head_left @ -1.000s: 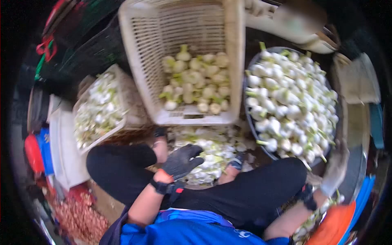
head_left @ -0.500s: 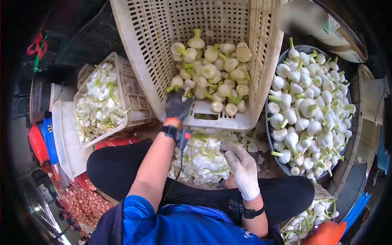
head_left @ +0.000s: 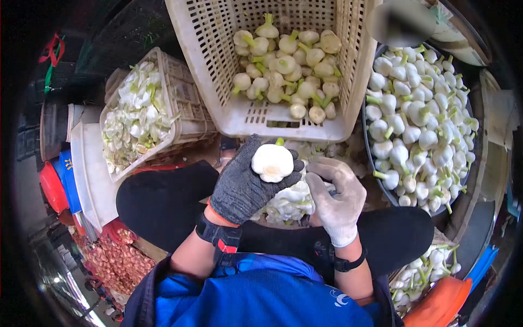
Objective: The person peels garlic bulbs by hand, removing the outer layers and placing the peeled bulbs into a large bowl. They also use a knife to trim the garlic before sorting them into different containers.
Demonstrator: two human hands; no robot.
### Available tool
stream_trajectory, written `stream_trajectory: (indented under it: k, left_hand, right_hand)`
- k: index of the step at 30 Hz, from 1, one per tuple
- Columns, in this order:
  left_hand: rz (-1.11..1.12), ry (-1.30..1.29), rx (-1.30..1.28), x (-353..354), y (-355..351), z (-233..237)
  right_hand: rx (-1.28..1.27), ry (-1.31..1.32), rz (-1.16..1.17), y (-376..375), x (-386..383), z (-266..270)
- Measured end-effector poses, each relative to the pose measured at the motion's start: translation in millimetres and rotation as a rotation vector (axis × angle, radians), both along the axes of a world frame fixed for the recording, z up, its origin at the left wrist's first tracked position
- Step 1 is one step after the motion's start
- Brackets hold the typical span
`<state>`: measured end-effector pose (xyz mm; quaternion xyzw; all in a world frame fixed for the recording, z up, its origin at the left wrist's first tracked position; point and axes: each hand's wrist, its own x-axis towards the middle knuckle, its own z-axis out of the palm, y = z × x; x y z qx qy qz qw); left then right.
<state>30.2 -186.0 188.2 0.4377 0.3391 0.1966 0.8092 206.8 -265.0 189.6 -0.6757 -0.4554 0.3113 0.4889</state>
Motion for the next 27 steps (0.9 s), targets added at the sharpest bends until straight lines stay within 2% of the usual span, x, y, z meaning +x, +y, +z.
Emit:
stream_trajectory:
  k: [1, 2, 4, 5, 7, 11, 13, 16, 20, 22, 23, 25, 27]
  left_hand:
    - [0.015, 0.084, 0.079, 0, -9, 4]
    - [0.029, 0.166, 0.159, 0, -18, 6]
    - [0.06, 0.331, 0.322, -1, -34, 9]
    - [0.056, 0.324, 0.325, -3, -41, 2]
    - [0.405, 0.171, -0.048, -8, -54, -17]
    - [0.391, 0.036, -0.012, -13, -68, -8]
    - [0.486, -0.252, -0.256, -13, -74, -7]
    - [0.526, -0.37, -0.365, -15, -76, -2]
    - [0.576, -0.216, -0.328, -23, -91, -16]
    - [0.511, -0.059, -0.017, -28, -94, -17]
    - [0.517, -0.061, -0.018, -29, -96, -17]
    - [0.424, 0.267, 0.421, -32, -98, -12]
    - [0.444, 0.262, 0.402, -33, -98, -3]
  right_hand:
    - [0.097, -0.115, 0.022, -4, -1, 6]
    - [0.143, -0.109, 0.02, -6, -5, 11]
    - [0.152, -0.161, 0.035, -11, -12, 21]
    - [0.167, -0.206, 0.056, -13, -16, 25]
    - [0.149, -0.261, 0.047, -19, -23, 22]
    - [0.177, -0.299, 0.017, -28, -36, 23]
    - [0.18, -0.319, 0.009, -32, -41, 22]
    - [0.193, -0.344, 0.009, -36, -50, 21]
    - [0.138, -0.362, 0.01, -41, -66, 16]
    - [0.141, -0.362, -0.007, -43, -70, 16]
    - [0.168, -0.311, -0.032, -45, -72, 18]
    - [0.196, -0.257, -0.048, -44, -76, 22]
    - [0.18, -0.286, 0.006, -43, -76, 23]
